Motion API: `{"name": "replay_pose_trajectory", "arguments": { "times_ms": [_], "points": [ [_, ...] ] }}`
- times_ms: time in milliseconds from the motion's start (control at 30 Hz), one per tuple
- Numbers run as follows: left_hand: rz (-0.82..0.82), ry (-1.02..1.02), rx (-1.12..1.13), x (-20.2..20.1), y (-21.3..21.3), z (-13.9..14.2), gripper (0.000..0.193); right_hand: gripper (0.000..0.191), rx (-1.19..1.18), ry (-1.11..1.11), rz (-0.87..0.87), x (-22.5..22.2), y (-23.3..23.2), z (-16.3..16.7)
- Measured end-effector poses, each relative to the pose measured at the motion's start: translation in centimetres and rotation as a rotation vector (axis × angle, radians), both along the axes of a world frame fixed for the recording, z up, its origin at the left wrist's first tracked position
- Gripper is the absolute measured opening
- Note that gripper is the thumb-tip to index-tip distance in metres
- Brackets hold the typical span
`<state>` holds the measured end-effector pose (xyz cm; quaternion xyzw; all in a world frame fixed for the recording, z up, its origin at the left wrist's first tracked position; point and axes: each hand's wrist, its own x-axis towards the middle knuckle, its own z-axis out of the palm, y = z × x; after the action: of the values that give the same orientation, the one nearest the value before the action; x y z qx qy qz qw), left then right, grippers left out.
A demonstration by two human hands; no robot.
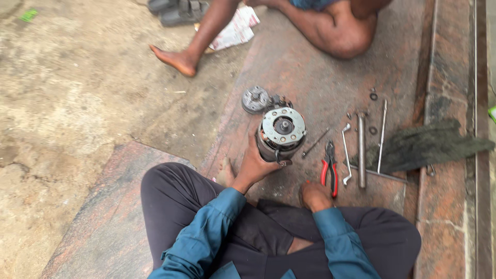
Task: The person sits on the ground reassembling a starter motor. They fit a carbon-brush holder plate onto the motor's drive-end housing, align the parts by hand, press the end cap into place, and use pliers and a small tool to seat and adjust components, working the parts together on their lap.
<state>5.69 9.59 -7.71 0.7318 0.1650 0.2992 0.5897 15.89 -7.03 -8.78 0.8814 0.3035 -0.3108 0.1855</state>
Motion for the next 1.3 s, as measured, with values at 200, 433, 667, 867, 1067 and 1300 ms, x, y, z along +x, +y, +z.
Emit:
{"name": "replay_pose_trajectory", "arguments": {
  "times_ms": [200, 433, 667, 867, 1067, 1300],
  "points": [
    [-0.043, 0.067, 0.039, -0.5, 1.3, 0.5, 0.120, 0.027, 0.058, -0.045, 0.038, -0.8, -0.5, -1.4],
    [-0.046, 0.077, 0.007, -0.5, 1.1, 0.4, 0.118, 0.026, 0.296, -0.197, 0.003, -0.5, -1.8, -3.0],
    [-0.069, 0.118, 0.019, -0.6, 1.5, 0.5, 0.119, 0.029, 0.747, 0.064, -0.112, 0.8, -2.0, -0.4],
    [-0.078, 0.117, 0.049, -0.5, 1.5, 0.4, 0.119, 0.043, 1.247, 0.502, -0.747, 3.2, -2.9, 3.0],
    [-0.040, 0.105, 0.089, -0.5, 1.4, 1.5, 0.125, 0.050, 0.724, 0.494, -0.557, 5.2, -5.5, 2.6],
    [0.207, 0.130, 0.099, -0.5, -2.0, 1.2, 0.123, 0.066, 1.187, 0.749, -0.654, 5.6, -8.1, 3.1]
  ]
}}
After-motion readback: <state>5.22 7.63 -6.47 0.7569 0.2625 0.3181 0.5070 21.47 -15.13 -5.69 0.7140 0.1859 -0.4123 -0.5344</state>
